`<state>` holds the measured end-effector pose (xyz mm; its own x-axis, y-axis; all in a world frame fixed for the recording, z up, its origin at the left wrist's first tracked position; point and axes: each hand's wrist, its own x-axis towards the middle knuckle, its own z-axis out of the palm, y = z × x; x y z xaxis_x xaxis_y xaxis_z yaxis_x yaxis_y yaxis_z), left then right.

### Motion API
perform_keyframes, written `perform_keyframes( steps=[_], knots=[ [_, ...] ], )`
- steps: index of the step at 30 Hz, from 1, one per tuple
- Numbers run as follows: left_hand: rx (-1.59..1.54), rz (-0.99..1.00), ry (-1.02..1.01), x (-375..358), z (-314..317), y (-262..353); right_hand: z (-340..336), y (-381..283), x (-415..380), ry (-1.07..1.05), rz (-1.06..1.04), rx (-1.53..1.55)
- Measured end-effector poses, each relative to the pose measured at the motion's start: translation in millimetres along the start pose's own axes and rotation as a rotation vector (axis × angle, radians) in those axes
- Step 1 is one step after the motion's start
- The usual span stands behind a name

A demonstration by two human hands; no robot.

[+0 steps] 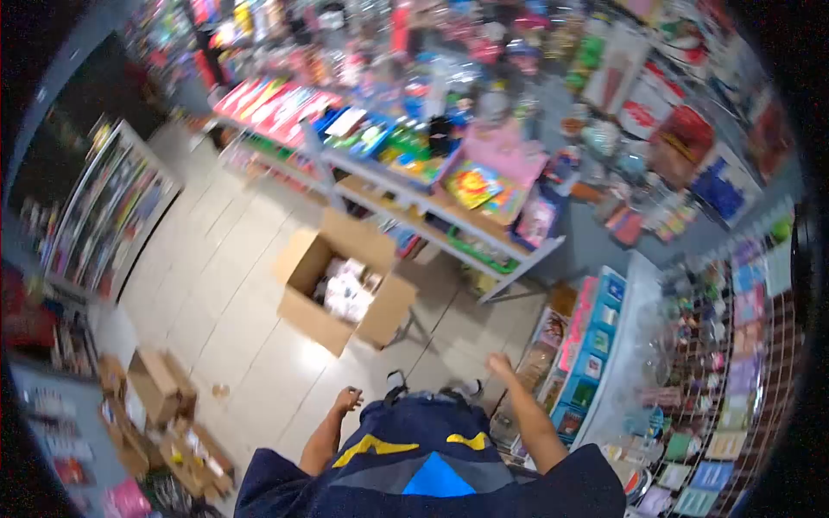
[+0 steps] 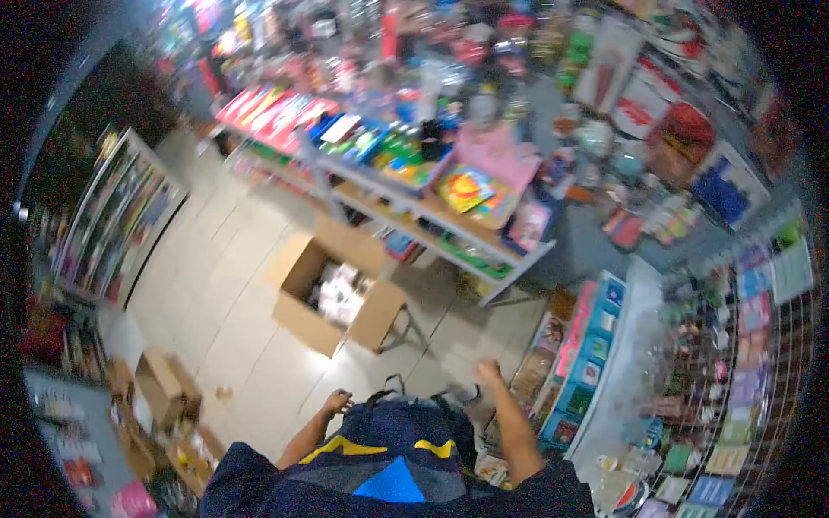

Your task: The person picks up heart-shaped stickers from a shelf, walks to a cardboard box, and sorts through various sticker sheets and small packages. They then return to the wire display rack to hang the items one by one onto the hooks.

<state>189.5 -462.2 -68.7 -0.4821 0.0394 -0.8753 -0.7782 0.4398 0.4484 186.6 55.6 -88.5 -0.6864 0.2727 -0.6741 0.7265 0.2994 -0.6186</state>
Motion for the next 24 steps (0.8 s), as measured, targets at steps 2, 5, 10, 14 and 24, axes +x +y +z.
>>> perform_keyframes(
  steps=[2,5,10,14,24],
  knots=[
    [-0.059,-0.079,0.048,-17,-9,-35,39,-31,47,-0.002,-0.059,0.183],
    [-0.093,-0.169,0.1,-57,-16,-70,89,-110,40,-0.114,-0.241,0.12],
    [-0.308,-0.26,0.166,-82,-14,-115,161,-224,-42,-0.185,-0.686,-0.415],
    [-0.455,-0.288,0.196,-81,3,-130,197,-309,-67,-0.209,-0.871,-0.42],
    [-0.67,0.004,0.597,-59,29,-31,296,-368,120,-0.278,-0.676,-0.719]
  ],
)
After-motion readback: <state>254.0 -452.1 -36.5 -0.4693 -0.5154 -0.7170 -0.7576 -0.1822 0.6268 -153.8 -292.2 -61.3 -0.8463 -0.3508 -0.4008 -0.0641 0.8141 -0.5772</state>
